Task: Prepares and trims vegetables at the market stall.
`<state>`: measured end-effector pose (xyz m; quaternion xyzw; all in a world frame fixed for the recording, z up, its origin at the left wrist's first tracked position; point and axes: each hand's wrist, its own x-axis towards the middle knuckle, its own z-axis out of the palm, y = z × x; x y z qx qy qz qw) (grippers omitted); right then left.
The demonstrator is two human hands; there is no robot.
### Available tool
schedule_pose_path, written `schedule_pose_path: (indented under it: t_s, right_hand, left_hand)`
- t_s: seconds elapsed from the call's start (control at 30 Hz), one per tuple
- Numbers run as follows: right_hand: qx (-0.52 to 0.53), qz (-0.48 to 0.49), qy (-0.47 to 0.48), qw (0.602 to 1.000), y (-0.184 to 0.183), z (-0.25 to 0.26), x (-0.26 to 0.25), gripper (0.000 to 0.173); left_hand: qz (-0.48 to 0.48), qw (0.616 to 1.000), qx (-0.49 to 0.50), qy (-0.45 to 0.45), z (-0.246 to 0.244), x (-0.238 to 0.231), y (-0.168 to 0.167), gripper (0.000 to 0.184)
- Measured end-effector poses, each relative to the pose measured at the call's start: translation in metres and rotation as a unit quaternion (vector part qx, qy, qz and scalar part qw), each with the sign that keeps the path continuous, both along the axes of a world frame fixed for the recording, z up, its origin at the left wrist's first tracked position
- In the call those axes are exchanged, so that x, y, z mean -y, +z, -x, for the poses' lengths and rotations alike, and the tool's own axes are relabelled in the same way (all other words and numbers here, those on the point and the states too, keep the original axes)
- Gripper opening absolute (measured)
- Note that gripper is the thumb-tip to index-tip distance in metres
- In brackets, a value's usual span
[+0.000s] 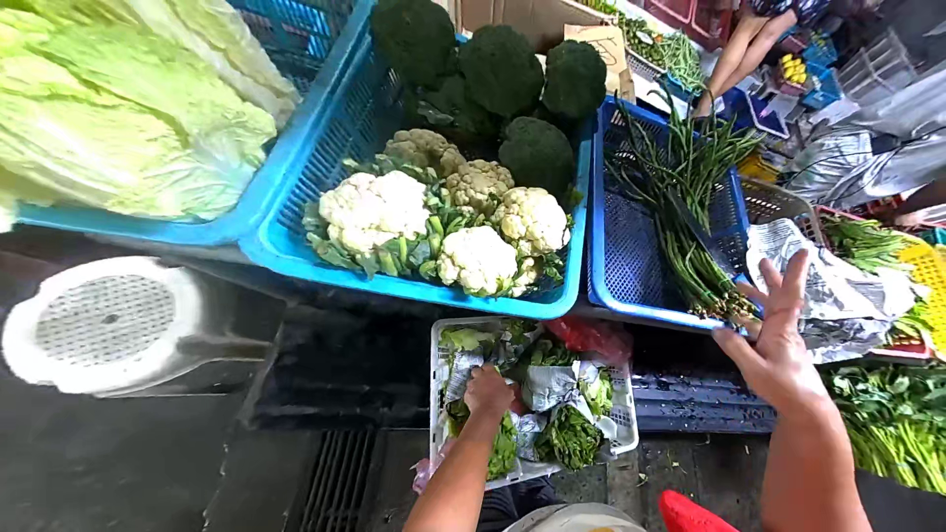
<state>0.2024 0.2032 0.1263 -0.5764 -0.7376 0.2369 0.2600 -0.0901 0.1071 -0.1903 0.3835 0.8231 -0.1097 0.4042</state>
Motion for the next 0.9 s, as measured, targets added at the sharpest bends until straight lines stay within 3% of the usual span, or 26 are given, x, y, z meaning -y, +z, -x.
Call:
schedule_pose_path:
  t_s: [0.07, 0.17, 0.23, 0.37, 0.53, 0.7, 0.77, 0.83, 0.87, 0.9]
  right_hand:
    - [0.131, -0.024, -0.059, 0.989, 0.003, -0.012, -0.026, 0.1]
    - [0.236, 0.04, -0.122, 0.963, 0.002, -0.039, -0.065, 0.049]
    - [0.269, 0.105, -0.134, 0.948, -0.004, -0.062, -0.087, 0.037]
    - [0.301, 0.176, -0.105, 0.931, -0.031, -0.099, -0.117, 0.037]
    - [0.298, 0.18, -0.066, 0.935, -0.044, -0.11, -0.13, 0.039]
    - [0.293, 0.2, -0.07, 0.932, -0.045, -0.111, -0.132, 0.04]
    - [0.268, 0.187, -0.091, 0.941, -0.04, -0.113, -0.13, 0.044]
    - [0.254, 0.169, -0.107, 0.946, -0.031, -0.115, -0.127, 0.045]
    - [0.255, 0.162, -0.11, 0.947, -0.026, -0.115, -0.124, 0.047]
    - [0.262, 0.151, -0.11, 0.947, -0.019, -0.115, -0.118, 0.048]
  left_hand:
    - [-0.023, 0.998, 0.039, 0.05, 0.01, 0.006, 0.007, 0.09]
    - [-0.091, 0.982, 0.109, 0.126, 0.029, 0.027, 0.012, 0.077]
    - [-0.144, 0.961, 0.155, 0.178, 0.04, 0.043, 0.014, 0.078]
    - [-0.251, 0.9, 0.247, 0.259, 0.053, 0.066, 0.03, 0.078]
    - [-0.336, 0.816, 0.342, 0.324, 0.061, 0.085, 0.06, 0.063]
    - [-0.378, 0.588, 0.495, 0.516, 0.047, 0.104, 0.087, 0.037]
    - [-0.385, 0.53, 0.528, 0.541, 0.038, 0.108, 0.096, 0.055]
    - [-0.38, 0.526, 0.545, 0.531, 0.028, 0.111, 0.104, 0.08]
    - [-0.381, 0.534, 0.546, 0.521, 0.023, 0.111, 0.105, 0.072]
    - [-0.382, 0.551, 0.534, 0.515, 0.018, 0.112, 0.106, 0.052]
